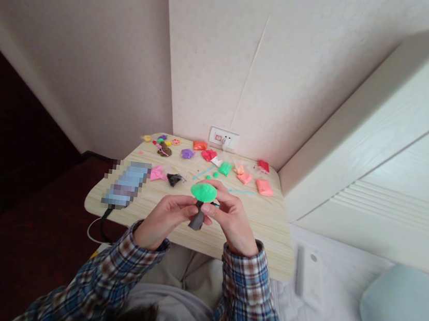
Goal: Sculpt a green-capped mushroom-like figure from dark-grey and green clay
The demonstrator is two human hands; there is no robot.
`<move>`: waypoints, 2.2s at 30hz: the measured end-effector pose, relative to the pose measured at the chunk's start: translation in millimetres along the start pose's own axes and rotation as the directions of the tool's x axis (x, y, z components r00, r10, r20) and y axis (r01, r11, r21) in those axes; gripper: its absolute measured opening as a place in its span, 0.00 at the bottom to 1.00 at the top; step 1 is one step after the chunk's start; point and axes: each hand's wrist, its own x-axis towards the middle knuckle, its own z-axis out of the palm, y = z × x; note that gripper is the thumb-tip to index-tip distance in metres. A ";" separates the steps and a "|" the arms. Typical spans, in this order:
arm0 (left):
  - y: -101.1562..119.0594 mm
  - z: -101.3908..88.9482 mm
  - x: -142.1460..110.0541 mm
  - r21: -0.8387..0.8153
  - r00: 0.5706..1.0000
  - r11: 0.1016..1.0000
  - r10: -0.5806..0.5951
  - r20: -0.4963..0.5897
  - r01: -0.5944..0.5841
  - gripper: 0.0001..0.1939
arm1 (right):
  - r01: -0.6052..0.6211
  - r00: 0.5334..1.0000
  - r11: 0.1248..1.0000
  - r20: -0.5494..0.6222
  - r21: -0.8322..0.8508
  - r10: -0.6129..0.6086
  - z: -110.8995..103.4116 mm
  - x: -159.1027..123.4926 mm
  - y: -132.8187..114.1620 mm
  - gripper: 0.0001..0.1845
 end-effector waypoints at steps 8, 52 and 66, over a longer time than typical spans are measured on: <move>12.6 5.2 -3.4 -0.051 1.000 0.999 -0.019 -0.021 0.018 0.18 | 0.066 0.994 0.998 -0.084 -0.004 -0.066 1.7 0.9 5.3 0.11; 7.1 11.7 1.4 -0.251 0.995 0.967 -0.071 -0.073 0.051 0.16 | 0.094 0.992 0.986 -0.096 0.139 -0.081 12.5 -2.2 -4.0 0.10; -0.1 19.0 4.2 -0.307 0.990 0.951 0.000 -0.139 -0.044 0.18 | 0.134 0.989 0.989 -0.076 0.069 -0.129 10.7 1.0 -4.4 0.05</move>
